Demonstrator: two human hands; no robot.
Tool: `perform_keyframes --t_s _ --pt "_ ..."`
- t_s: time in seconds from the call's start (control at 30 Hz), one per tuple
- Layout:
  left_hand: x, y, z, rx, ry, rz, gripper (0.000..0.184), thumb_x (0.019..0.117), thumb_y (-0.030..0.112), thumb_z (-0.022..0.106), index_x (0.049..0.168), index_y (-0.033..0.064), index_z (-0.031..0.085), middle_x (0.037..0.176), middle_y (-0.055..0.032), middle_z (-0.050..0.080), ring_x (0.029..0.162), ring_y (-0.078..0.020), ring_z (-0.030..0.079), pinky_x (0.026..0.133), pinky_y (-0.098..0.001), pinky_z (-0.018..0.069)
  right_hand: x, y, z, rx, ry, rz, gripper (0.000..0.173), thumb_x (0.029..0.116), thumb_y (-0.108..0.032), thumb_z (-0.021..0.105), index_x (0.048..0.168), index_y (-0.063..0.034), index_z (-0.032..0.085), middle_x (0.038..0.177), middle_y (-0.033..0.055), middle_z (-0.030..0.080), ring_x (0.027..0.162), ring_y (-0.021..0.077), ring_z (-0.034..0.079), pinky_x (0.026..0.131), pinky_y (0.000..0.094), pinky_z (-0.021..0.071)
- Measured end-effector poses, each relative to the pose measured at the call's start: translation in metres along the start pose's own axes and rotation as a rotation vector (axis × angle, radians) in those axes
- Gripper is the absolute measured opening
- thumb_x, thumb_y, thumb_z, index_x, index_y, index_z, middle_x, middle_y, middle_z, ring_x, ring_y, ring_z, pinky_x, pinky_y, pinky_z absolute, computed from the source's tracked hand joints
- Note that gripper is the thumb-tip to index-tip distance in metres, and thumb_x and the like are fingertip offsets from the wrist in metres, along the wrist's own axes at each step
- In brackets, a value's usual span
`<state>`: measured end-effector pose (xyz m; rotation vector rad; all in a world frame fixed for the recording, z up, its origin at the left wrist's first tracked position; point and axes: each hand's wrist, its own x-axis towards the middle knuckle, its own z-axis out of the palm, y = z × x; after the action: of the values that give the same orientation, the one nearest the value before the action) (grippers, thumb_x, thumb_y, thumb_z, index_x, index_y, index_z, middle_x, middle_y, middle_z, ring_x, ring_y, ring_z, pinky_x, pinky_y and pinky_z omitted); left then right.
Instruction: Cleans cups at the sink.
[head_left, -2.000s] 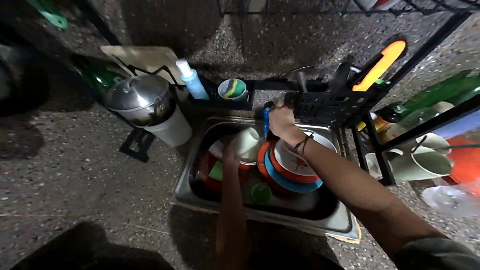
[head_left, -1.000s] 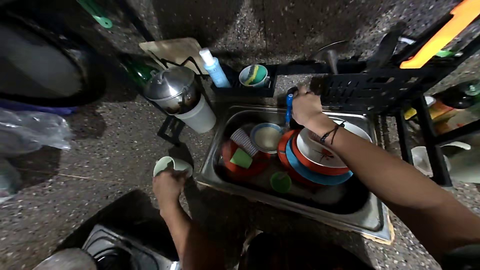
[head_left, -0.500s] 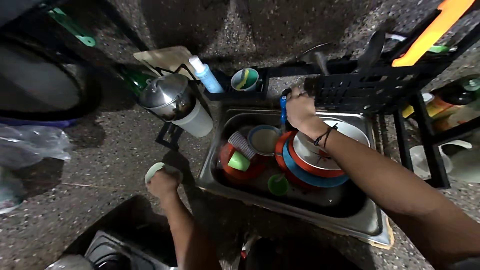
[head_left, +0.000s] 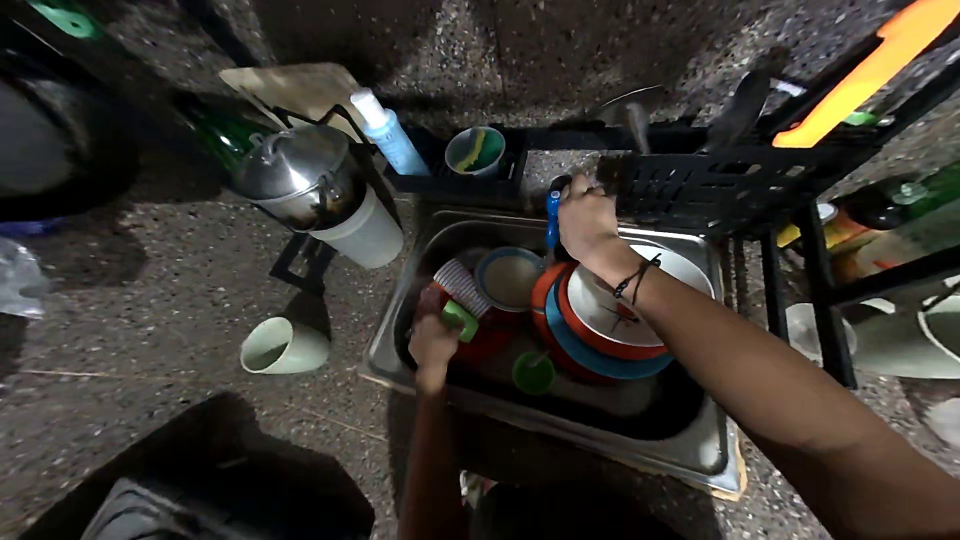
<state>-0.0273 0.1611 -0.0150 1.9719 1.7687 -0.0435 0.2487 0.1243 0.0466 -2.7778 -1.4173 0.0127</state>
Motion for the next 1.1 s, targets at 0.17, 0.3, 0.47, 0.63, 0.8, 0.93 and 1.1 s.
perform_keyframes --t_s 0.17,0.3,0.47,0.63,0.8,0.93,1.1 --pt "-0.037 0.03 0.007 -0.007 0.092 0.166 0.031 0.0981 0.027 0.068 0.123 0.01 0.073 0.125 -0.0213 0.068 0.119 -0.0409 0.064 0.099 -0.0603 0.0505 0.003 0.001 -0.007 -0.061 -0.051 0.013 0.059 0.0895 -0.002 0.07 0.143 0.0107 0.047 0.145 0.031 0.045 0.111 0.0496 0.062 0.084 0.0614 0.0549" --pt "-0.03 0.067 0.038 0.048 0.177 0.478 0.028 0.0996 0.022 0.064 0.123 0.0103 0.072 0.124 -0.0164 0.07 0.127 -0.0394 0.058 0.108 -0.0566 0.0437 0.0 -0.001 -0.008 -0.106 -0.059 0.015 0.062 0.0893 -0.002 0.07 0.144 0.0113 0.045 0.143 0.0329 0.046 0.113 0.0502 0.063 0.082 0.0613 0.0571" --pt "0.024 0.127 0.079 -0.017 0.072 0.601 0.031 0.0982 0.014 0.062 0.128 0.0162 0.07 0.11 -0.0186 0.073 0.106 -0.0402 0.069 0.089 -0.0601 0.0545 -0.01 0.003 -0.005 -0.072 0.03 -0.027 0.063 0.0853 -0.003 0.077 0.139 0.0127 0.048 0.139 0.0346 0.046 0.107 0.0515 0.063 0.077 0.062 0.057" --pt "0.039 0.148 0.115 -0.161 0.11 0.711 0.025 0.102 0.018 0.059 0.123 0.0126 0.071 0.12 -0.0128 0.071 0.12 -0.0334 0.063 0.104 -0.0522 0.0503 -0.017 0.007 -0.008 -0.052 0.027 -0.065 0.062 0.0859 -0.01 0.079 0.135 0.0123 0.049 0.137 0.036 0.047 0.101 0.0537 0.064 0.074 0.065 0.0572" --pt "0.041 0.135 0.126 -0.379 0.239 0.773 0.024 0.1017 0.014 0.06 0.122 0.0062 0.072 0.121 -0.0143 0.071 0.119 -0.0322 0.065 0.112 -0.0498 0.0449 -0.017 0.002 -0.009 -0.119 0.014 -0.054 0.067 0.0888 -0.02 0.079 0.138 0.0125 0.046 0.139 0.036 0.046 0.102 0.0533 0.065 0.075 0.0624 0.0569" --pt "0.046 0.124 0.118 -0.825 0.088 0.508 0.035 0.1087 0.026 0.051 0.131 0.0 0.061 0.119 -0.0225 0.068 0.107 -0.0346 0.069 0.094 -0.0533 0.0563 -0.025 0.002 -0.01 -0.075 0.035 -0.069 0.065 0.0881 -0.019 0.079 0.136 0.0115 0.047 0.137 0.0369 0.047 0.099 0.0545 0.064 0.071 0.0633 0.0569" --pt "0.058 0.118 0.119 -1.633 -0.306 -0.115 0.051 0.1079 0.054 0.039 0.128 0.0116 0.059 0.099 -0.0113 0.062 0.074 -0.0198 0.057 0.066 -0.0368 0.0519 -0.021 0.003 -0.007 -0.056 0.017 -0.039 0.072 0.0843 -0.018 0.083 0.138 0.0109 0.046 0.141 0.036 0.044 0.099 0.055 0.064 0.072 0.0657 0.0561"
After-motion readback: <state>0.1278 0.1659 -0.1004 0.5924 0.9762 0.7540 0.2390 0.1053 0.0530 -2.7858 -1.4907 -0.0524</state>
